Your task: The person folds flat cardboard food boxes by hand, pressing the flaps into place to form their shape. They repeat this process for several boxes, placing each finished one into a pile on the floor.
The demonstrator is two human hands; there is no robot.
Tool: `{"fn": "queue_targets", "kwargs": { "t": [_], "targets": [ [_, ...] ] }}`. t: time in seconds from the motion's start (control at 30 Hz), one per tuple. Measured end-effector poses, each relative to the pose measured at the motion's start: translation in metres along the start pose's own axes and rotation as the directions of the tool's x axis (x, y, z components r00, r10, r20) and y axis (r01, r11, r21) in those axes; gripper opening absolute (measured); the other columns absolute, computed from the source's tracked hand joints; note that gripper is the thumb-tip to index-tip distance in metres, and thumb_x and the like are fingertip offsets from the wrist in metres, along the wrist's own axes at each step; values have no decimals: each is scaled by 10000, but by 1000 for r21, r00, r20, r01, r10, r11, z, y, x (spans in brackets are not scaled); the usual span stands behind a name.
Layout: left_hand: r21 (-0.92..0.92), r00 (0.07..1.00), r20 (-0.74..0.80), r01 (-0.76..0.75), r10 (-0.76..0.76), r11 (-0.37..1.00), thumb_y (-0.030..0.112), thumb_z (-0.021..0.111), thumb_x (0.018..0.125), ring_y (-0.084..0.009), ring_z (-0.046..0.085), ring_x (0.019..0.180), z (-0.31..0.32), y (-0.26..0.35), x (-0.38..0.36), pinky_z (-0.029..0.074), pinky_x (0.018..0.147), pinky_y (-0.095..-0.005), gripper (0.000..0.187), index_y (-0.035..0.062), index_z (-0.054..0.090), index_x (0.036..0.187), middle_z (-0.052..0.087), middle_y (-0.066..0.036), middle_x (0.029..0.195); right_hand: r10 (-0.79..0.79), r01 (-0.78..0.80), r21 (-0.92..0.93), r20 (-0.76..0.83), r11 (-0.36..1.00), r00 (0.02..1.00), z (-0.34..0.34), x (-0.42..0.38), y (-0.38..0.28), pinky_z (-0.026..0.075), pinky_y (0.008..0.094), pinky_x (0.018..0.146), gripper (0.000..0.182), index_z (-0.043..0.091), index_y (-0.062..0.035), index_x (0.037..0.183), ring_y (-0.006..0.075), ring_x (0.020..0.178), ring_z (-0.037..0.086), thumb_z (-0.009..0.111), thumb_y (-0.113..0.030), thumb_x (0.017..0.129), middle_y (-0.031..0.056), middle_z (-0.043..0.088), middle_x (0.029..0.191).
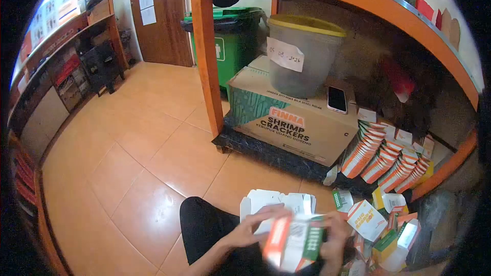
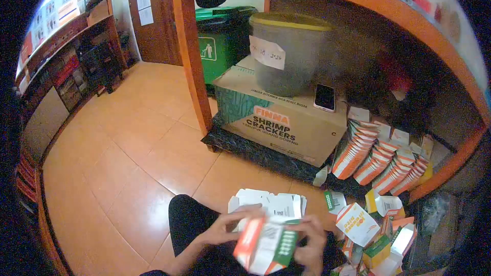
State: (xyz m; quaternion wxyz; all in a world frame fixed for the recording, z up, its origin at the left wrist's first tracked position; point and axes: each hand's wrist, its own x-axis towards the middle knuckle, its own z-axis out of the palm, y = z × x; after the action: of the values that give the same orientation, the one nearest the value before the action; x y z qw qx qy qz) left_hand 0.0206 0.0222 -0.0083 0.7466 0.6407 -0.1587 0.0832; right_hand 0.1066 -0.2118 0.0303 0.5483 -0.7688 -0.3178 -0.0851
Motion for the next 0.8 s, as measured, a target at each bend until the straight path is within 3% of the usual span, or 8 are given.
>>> {"fn": "queue_targets", "kwargs": {
  "t": [0.07, 0.1, 0.23, 0.3, 0.4, 0.5, 0.57, 0.8],
  "targets": [
    [-86, 997, -74, 31, -37, 996, 153, 697, 793, -280, 227, 1414, 1, 13, 7, 183, 1152, -461, 678, 87, 428, 1412, 323, -133, 1502, -79, 66, -54, -282, 996, 956, -36, 1, 15, 468, 323, 760, 236, 654, -80, 883, 238, 858, 586, 684, 0, 663, 93, 588, 871],
    [-129, 992, -113, 44, -59, 991, 178, 705, 781, -280, 193, 1428, 1, 18, 7, 160, 1159, -467, 761, 98, 365, 1457, 265, -121, 1537, -264, 66, -535, -305, 843, 915, -66, 7, 1, 477, 388, 792, 259, 640, -39, 962, 278, 911, 590, 656, -3, 707, 123, 609, 923],
    [-69, 975, -169, 137, -147, 988, 165, 676, 806, -257, 290, 1374, -16, -4, -7, 216, 1147, -440, 654, 111, 426, 1407, 368, -107, 1421, 41, -485, -395, -741, 780, 670, -94, 1, 24, 415, 469, 944, 353, 605, -13, 1141, 338, 1056, 555, 659, -62, 796, 192, 576, 1138],
    [-15, 974, -186, 131, -131, 991, 117, 640, 838, -237, 355, 1329, -15, -15, -11, 277, 1118, -417, 510, 97, 504, 1329, 428, -93, 1354, -1, -379, -444, -650, 812, 760, -43, 21, 7, 378, 476, 997, 379, 591, -16, 1189, 341, 1125, 527, 663, -92, 825, 197, 563, 1187],
    [6, 957, -257, 143, -137, 990, 60, 599, 869, -207, 457, 1235, -19, -27, -20, 358, 1054, -366, 318, 60, 606, 1187, 526, -74, 1235, -105, 117, -512, 52, 851, 993, 46, 41, 50, 378, 467, 1010, 361, 612, -22, 1151, 384, 1178, 495, 664, -191, 836, 230, 545, 1229],
    [27, 909, -390, 168, -144, 985, 14, 561, 886, -170, 545, 1084, -26, -38, -33, 412, 969, -313, 191, 12, 652, 1053, 608, -65, 1089, 269, -128, -382, 343, 915, 900, 179, -10, 137, 408, 511, 975, 512, 562, -52, 1208, 426, 1146, 507, 690, -355, 816, 263, 503, 1283],
    [19, 862, -480, 194, -161, 981, 1, 551, 889, -150, 577, 1008, -33, -38, -42, 433, 923, -288, 157, -8, 659, 1002, 637, -60, 1021, 534, -97, -734, 390, 672, 750, 243, -44, 161, 410, 508, 997, 679, 474, -29, 1289, 480, 1189, 460, 704, -431, 793, 316, 400, 1360],
    [-84, 702, -665, 269, -254, 960, 9, 520, 901, -136, 591, 969, -56, -36, -72, 452, 890, -274, 172, -15, 660, 998, 656, -53, 998, 581, -189, -673, 422, 715, 696, 267, -50, 153, 402, 514, 1015, 681, 441, -2, 1310, 509, 1245, 386, 684, -381, 799, 332, 360, 1372]
  ]
}}
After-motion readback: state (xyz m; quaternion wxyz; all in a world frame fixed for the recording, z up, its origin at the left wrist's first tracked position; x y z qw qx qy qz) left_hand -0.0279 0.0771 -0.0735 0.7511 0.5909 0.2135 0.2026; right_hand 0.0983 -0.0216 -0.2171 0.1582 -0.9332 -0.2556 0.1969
